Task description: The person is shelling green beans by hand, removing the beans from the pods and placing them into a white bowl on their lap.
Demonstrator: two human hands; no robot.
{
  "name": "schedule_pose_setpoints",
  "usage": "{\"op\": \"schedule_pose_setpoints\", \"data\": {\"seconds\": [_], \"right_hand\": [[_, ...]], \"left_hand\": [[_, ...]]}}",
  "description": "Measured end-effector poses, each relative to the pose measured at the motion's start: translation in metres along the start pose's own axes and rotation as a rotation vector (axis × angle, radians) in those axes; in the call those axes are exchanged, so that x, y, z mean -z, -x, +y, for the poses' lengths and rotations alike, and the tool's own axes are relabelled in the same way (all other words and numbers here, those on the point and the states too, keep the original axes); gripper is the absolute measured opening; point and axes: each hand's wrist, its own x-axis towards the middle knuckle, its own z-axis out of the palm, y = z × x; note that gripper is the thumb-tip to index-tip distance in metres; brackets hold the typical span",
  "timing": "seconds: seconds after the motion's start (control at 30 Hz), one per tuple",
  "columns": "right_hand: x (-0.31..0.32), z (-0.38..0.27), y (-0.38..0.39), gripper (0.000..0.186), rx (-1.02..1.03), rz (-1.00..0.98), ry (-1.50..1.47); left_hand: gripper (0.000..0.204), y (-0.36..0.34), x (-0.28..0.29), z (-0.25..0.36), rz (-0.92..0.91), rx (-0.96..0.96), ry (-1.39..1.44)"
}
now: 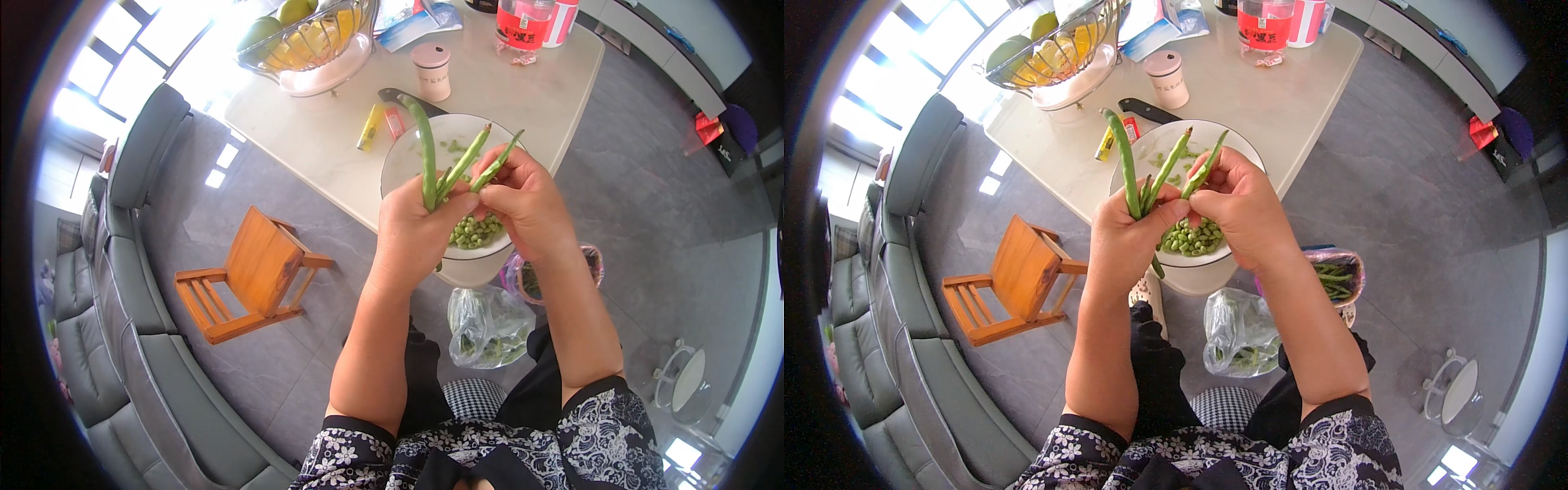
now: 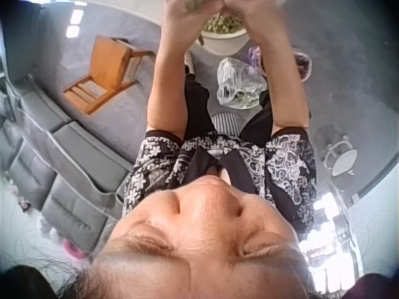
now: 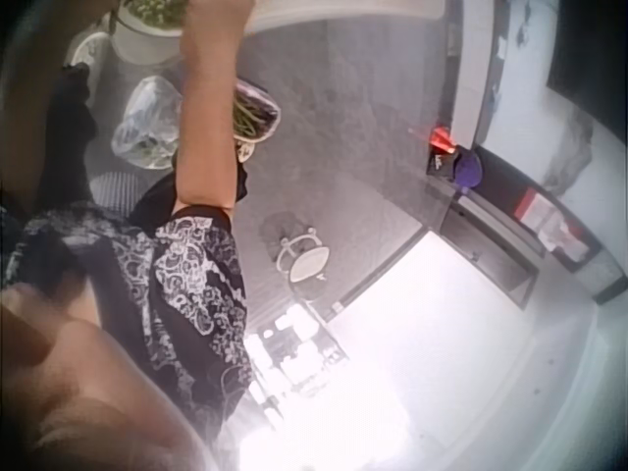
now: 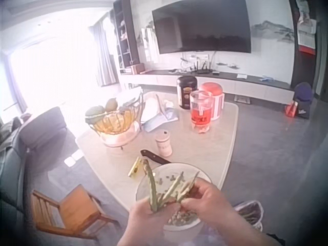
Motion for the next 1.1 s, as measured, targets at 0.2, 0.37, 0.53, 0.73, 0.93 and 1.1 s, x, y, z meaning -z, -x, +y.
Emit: {"op": "schedule_pose_setpoints", "data": {"seconds": [0.2, 0.37, 0.53, 0.73, 0.93, 1.1], "right_hand": [[0.0033, -0.0002, -0.0007, 0.019, -0.014, -0.059, 0.007], [0.0058, -0.0007, -0.0012, 0.017, -0.052, -0.010, -0.065], [0.0086, -0.0049, -0.0020, 0.013, -0.090, -0.030, -0.070], [0.0022, -0.0019, -0.0015, 0.009, -0.082, 0.003, -0.048], [0.0057, 0.0005, -0.0023, 0.009, -0.072, 0.044, -0.076], [0.0099, 0.0032, -0.0035, 0.010, -0.081, 0.025, -0.160]], "left_hand": [[0.009, 0.0018, -0.0008, 0.0057, 0.044, 0.040, -0.029], [0.013, -0.0001, 0.0006, 0.0064, 0.039, 0.020, -0.129], [0.013, -0.0011, 0.0007, 0.0045, 0.086, -0.136, -0.391], [0.012, -0.0007, -0.0036, 0.0030, 0.110, -0.274, -0.500], [0.012, -0.0019, -0.0010, 0.0022, 0.115, -0.245, -0.521], [0.011, -0.0002, -0.0014, 0.0022, 0.116, -0.264, -0.564]]}}
